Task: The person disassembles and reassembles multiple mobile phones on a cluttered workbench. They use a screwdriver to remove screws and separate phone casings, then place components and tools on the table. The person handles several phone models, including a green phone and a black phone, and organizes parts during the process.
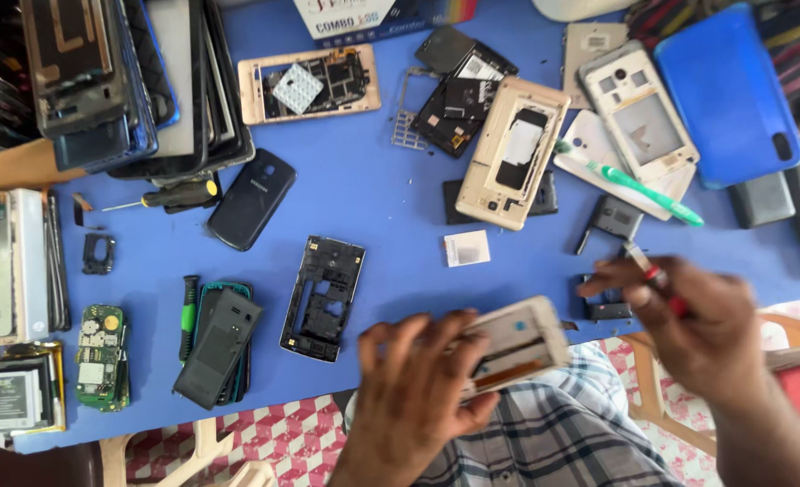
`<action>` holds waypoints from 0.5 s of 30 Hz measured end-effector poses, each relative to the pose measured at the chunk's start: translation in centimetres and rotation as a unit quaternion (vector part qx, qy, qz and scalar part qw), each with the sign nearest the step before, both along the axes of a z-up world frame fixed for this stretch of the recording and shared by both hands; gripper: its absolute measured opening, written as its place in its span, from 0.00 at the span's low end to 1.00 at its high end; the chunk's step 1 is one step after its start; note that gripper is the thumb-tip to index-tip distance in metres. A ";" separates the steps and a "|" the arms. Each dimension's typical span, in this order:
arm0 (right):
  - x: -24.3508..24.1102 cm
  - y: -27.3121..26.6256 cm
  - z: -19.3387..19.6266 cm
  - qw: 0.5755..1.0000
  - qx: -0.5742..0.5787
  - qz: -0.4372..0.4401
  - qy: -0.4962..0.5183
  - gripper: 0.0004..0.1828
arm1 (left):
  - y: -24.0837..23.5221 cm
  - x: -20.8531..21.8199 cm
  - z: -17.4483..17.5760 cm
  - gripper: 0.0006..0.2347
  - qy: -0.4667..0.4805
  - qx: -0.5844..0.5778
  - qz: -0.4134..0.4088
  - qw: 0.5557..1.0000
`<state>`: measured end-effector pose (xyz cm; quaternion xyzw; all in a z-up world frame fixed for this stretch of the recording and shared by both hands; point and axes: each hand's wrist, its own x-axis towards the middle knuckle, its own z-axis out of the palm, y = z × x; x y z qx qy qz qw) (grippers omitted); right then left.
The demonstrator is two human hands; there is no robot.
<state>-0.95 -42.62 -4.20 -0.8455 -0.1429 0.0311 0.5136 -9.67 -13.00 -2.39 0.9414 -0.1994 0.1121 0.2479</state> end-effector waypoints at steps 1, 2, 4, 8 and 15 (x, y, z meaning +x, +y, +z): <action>-0.9 0.4 -0.7 0.999 0.009 0.000 0.032 0.08 | -0.5 0.1 -0.3 0.32 -0.002 0.001 -0.019 1.000; -1.7 0.7 -1.2 0.998 0.017 -0.002 0.063 0.10 | -0.8 0.3 -0.5 0.31 -0.003 0.000 -0.038 0.999; -2.9 1.2 -2.0 0.993 -0.005 -0.007 0.118 0.15 | -1.1 0.5 -0.6 0.27 -0.037 0.028 -0.050 0.998; -4.5 2.2 -3.5 0.974 0.025 -0.069 0.215 0.20 | -0.8 1.7 0.0 0.22 -0.074 0.047 -0.079 0.993; -6.1 6.0 -3.5 0.961 0.179 -0.125 0.172 0.22 | -1.5 2.0 -1.1 0.35 0.038 -0.464 0.060 0.883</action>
